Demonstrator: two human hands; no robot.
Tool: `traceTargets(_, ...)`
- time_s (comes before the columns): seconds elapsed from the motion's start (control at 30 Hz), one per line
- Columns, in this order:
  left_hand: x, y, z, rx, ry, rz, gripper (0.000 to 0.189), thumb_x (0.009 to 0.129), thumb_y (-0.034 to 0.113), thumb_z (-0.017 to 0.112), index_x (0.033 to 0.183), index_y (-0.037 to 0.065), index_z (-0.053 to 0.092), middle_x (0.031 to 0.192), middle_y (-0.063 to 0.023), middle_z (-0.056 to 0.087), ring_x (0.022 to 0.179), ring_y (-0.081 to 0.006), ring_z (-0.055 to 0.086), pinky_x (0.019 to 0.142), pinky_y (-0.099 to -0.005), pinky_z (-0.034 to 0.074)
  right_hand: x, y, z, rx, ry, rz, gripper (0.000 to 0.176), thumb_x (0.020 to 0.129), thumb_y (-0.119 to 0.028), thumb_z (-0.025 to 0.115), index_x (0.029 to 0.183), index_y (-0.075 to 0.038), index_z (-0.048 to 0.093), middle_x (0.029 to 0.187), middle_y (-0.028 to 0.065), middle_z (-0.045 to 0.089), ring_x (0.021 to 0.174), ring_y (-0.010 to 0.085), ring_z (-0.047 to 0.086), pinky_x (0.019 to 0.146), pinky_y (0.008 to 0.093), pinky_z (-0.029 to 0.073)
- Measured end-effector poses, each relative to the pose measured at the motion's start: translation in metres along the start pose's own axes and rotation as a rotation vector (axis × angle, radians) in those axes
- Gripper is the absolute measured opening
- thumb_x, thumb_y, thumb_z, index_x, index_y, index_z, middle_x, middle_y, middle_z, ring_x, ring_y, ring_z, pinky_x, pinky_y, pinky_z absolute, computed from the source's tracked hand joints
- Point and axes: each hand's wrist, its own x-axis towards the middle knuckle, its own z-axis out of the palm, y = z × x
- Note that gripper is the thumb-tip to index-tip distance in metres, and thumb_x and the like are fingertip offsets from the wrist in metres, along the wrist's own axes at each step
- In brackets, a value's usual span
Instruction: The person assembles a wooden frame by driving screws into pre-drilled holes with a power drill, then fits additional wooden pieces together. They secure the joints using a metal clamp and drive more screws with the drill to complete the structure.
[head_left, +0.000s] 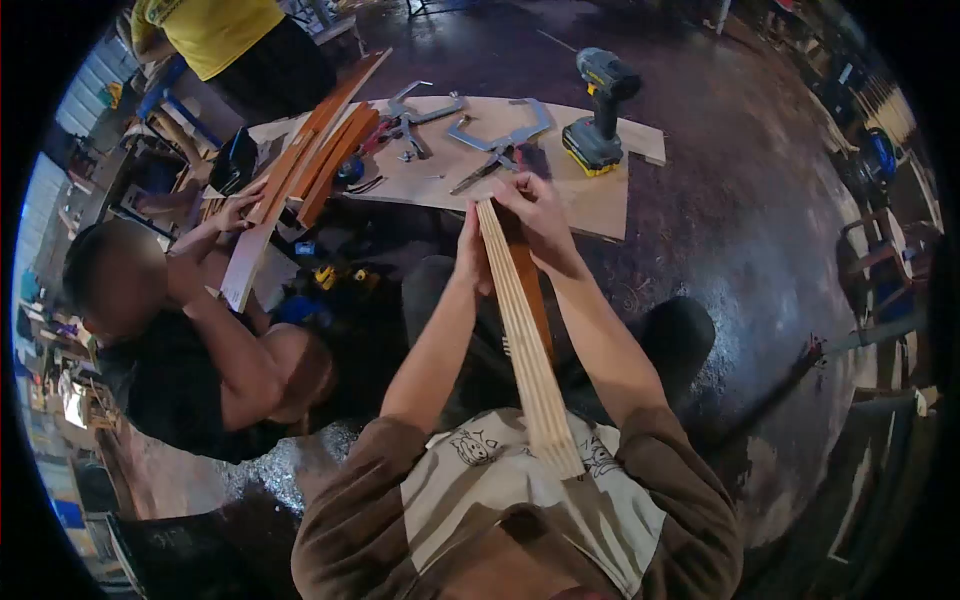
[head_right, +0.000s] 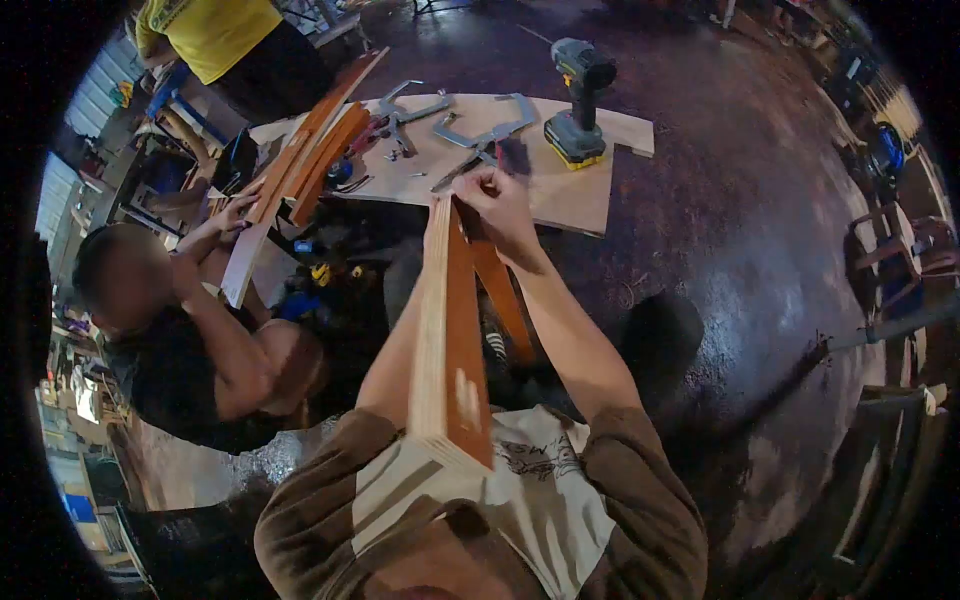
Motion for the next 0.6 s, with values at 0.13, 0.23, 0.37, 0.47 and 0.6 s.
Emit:
traceTargets(0.13,-0.027,-0.039,0.06,0.393,0.49,0.129,0.085,0.092,0.08,0.032,0.138,0.012,0.054,0.127,-0.0103,0.063,0.114,-0.0288,0.061,0.097,-0.046,0.051,-0.025,-0.005,-0.015,-0.246,0.038,-0.027,0.026,0.09,-0.023,0.075,0.096,0.001,0.066,0.086,0.0047,0.067,0.078,0.0104,0.062,0.072,0.0259,0.05)
traceTargets(0.23,-0.036,-0.05,0.041,0.131,0.53,0.106,0.085,0.091,0.082,0.03,0.132,0.012,0.057,0.119,-0.0091,0.065,0.104,-0.026,0.064,0.088,-0.0427,0.053,-0.039,-0.037,-0.013,-0.681,-0.043,-0.045,0.024,0.086,-0.021,0.077,0.094,0.001,0.074,0.089,0.006,0.073,0.084,0.0111,0.066,0.076,0.0285,0.051)
traceTargets(0.37,-0.052,-0.048,-0.003,-0.014,0.483,0.244,0.088,0.09,0.079,0.04,0.135,0.004,0.051,0.121,-0.0143,0.061,0.095,-0.0279,0.065,0.077,-0.0419,0.055,0.011,-0.001,-0.06,-0.56,0.157,-0.232,0.02,0.084,-0.019,0.077,0.092,-0.002,0.075,0.08,0.0036,0.07,0.076,0.0111,0.064,0.073,0.0284,0.051)
traceTargets(0.47,-0.056,-0.025,-0.013,0.157,0.31,0.387,0.087,0.09,0.078,0.042,0.126,-0.001,0.052,0.105,-0.0129,0.06,0.088,-0.0254,0.062,0.079,-0.0376,0.053,0.057,-0.028,-0.097,-0.543,0.636,-0.388,0.019,0.081,-0.017,0.078,0.092,-0.003,0.073,0.078,0.0068,0.071,0.068,0.0149,0.066,0.066,0.0302,0.052)
traceTargets(0.6,-0.058,0.014,-0.024,0.112,0.109,0.459,0.084,0.092,0.077,0.041,0.123,-0.001,0.054,0.102,-0.0152,0.059,0.088,-0.0289,0.059,0.078,-0.0411,0.048,0.097,0.0,-0.091,-0.78,0.388,-0.413,0.015,0.081,-0.013,0.076,0.09,-0.002,0.071,0.079,0.0078,0.072,0.068,0.0152,0.066,0.066,0.0298,0.052)
